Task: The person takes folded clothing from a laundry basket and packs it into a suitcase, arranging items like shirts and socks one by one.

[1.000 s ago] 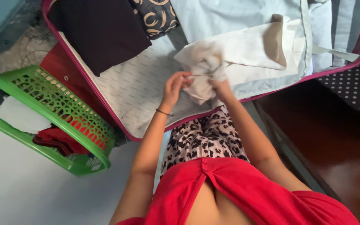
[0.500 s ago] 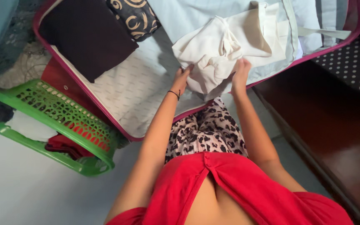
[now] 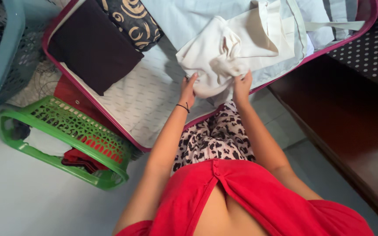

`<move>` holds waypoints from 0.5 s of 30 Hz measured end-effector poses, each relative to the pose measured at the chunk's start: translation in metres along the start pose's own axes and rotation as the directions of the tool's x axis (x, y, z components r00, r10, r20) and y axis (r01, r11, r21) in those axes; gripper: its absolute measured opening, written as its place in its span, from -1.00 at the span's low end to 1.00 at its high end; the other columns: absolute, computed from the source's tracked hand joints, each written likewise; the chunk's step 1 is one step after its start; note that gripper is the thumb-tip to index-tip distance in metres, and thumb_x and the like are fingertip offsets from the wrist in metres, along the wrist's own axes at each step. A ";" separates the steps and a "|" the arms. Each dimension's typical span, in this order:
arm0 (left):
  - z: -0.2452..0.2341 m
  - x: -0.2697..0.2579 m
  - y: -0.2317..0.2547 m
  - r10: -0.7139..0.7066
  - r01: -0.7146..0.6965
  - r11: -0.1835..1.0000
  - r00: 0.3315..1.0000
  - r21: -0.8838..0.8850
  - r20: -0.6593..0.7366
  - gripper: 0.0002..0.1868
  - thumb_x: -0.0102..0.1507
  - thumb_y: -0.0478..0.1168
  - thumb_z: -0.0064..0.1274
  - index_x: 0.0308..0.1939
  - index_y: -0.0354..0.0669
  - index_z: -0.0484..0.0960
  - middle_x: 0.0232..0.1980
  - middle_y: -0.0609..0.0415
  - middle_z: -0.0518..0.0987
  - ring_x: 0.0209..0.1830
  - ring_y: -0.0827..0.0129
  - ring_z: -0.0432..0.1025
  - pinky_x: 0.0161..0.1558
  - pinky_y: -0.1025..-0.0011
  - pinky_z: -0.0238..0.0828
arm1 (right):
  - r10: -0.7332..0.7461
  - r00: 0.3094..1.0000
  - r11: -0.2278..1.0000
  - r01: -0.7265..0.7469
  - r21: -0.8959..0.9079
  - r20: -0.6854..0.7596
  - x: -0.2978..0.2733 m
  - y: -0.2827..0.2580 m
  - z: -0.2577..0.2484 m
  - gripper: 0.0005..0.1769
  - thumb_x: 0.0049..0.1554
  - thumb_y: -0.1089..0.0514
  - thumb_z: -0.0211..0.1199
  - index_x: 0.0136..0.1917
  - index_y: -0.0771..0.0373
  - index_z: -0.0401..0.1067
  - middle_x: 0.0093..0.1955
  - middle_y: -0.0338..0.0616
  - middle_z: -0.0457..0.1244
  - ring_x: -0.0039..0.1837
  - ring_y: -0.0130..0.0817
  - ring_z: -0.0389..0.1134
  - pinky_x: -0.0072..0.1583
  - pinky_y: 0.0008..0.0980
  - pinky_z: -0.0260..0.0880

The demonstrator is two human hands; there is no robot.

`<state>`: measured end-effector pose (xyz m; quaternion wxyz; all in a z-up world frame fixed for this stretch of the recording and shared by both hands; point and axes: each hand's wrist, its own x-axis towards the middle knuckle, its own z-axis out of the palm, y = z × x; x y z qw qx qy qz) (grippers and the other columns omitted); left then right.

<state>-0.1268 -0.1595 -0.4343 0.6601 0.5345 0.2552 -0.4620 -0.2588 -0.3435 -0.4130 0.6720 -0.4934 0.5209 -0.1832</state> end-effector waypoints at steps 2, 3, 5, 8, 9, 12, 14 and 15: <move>-0.002 -0.003 0.008 -0.121 0.121 0.993 0.993 -0.011 -0.007 -0.39 0.31 0.05 0.16 0.33 -0.15 0.37 0.14 0.01 0.51 0.04 0.20 0.42 -0.16 0.18 0.28 | 0.181 0.983 0.925 -0.180 0.334 0.026 0.014 -0.002 -0.012 -0.57 0.30 0.37 0.14 0.43 0.45 0.33 0.26 0.05 0.20 0.05 -0.20 0.13 -0.07 -0.33 0.07; -0.001 -0.003 0.011 -0.133 0.134 0.990 0.991 -0.031 0.029 -0.36 0.28 0.05 0.16 0.34 -0.12 0.35 0.17 0.02 0.51 0.09 0.21 0.44 -0.10 0.14 0.36 | 0.130 0.991 0.952 -0.128 0.280 0.011 0.020 -0.007 -0.014 -0.54 0.28 0.36 0.15 0.43 0.42 0.27 0.30 0.07 0.20 0.14 -0.21 0.19 0.06 -0.32 0.18; 0.002 -0.003 0.014 -0.157 0.164 0.984 0.983 -0.070 0.096 -0.32 0.23 0.04 0.17 0.35 -0.07 0.31 0.23 0.05 0.51 0.17 0.22 0.46 0.02 0.06 0.52 | 0.025 1.000 0.986 -0.023 0.166 -0.007 0.025 -0.019 -0.016 -0.47 0.22 0.32 0.17 0.43 0.37 0.15 0.38 0.11 0.21 0.32 -0.21 0.32 0.33 -0.29 0.40; 0.005 -0.007 0.015 -0.168 0.178 0.982 0.977 -0.066 0.132 -0.32 0.24 -0.02 0.17 0.38 -0.12 0.31 0.27 0.04 0.51 0.21 0.22 0.46 0.06 0.07 0.54 | -0.308 0.948 0.920 0.274 -0.279 -0.084 0.016 -0.034 -0.011 -0.15 0.17 0.31 0.36 0.51 0.44 -0.11 0.49 0.32 0.03 0.49 0.00 0.15 0.47 -0.15 0.10; 0.006 -0.008 0.015 -0.135 0.144 0.987 0.983 -0.072 0.126 -0.33 0.25 -0.05 0.17 0.38 -0.15 0.32 0.26 0.02 0.51 0.21 0.21 0.47 0.07 0.08 0.54 | -0.433 0.901 0.809 0.373 -0.455 -0.031 0.006 -0.036 -0.010 -0.15 0.17 0.30 0.34 0.55 0.42 -0.10 0.53 0.39 -0.03 0.53 0.12 0.08 0.51 -0.08 0.05; 0.011 -0.014 0.012 -0.046 0.055 0.994 0.995 -0.091 0.091 -0.35 0.26 -0.12 0.17 0.38 -0.22 0.33 0.25 -0.03 0.52 0.20 0.18 0.48 0.10 0.10 0.53 | -0.558 0.772 0.372 0.561 -0.739 0.305 -0.029 -0.038 -0.006 -0.14 0.12 0.30 0.31 0.62 0.21 0.05 0.62 0.47 -0.11 0.60 0.30 -0.04 0.58 0.11 -0.03; 0.017 -0.020 0.009 0.009 -0.004 0.994 0.999 -0.109 0.047 -0.38 0.26 -0.17 0.16 0.37 -0.23 0.35 0.24 -0.04 0.53 0.19 0.17 0.48 0.13 0.13 0.52 | -0.408 0.709 0.174 0.678 -0.714 0.575 -0.046 -0.041 0.004 -0.11 -0.01 0.26 0.36 0.55 -0.08 0.19 0.64 0.33 -0.06 0.62 0.27 -0.05 0.53 0.26 -0.07; 0.020 -0.023 0.007 0.000 0.002 0.993 1.000 -0.119 0.019 -0.38 0.25 -0.19 0.16 0.36 -0.25 0.36 0.22 -0.04 0.54 0.18 0.17 0.48 0.11 0.14 0.52 | -0.325 0.663 0.073 0.729 -0.681 0.674 -0.060 -0.044 0.010 -0.12 -0.07 0.22 0.39 0.48 -0.18 0.22 0.64 0.25 -0.05 0.65 0.29 -0.09 0.48 0.37 -0.11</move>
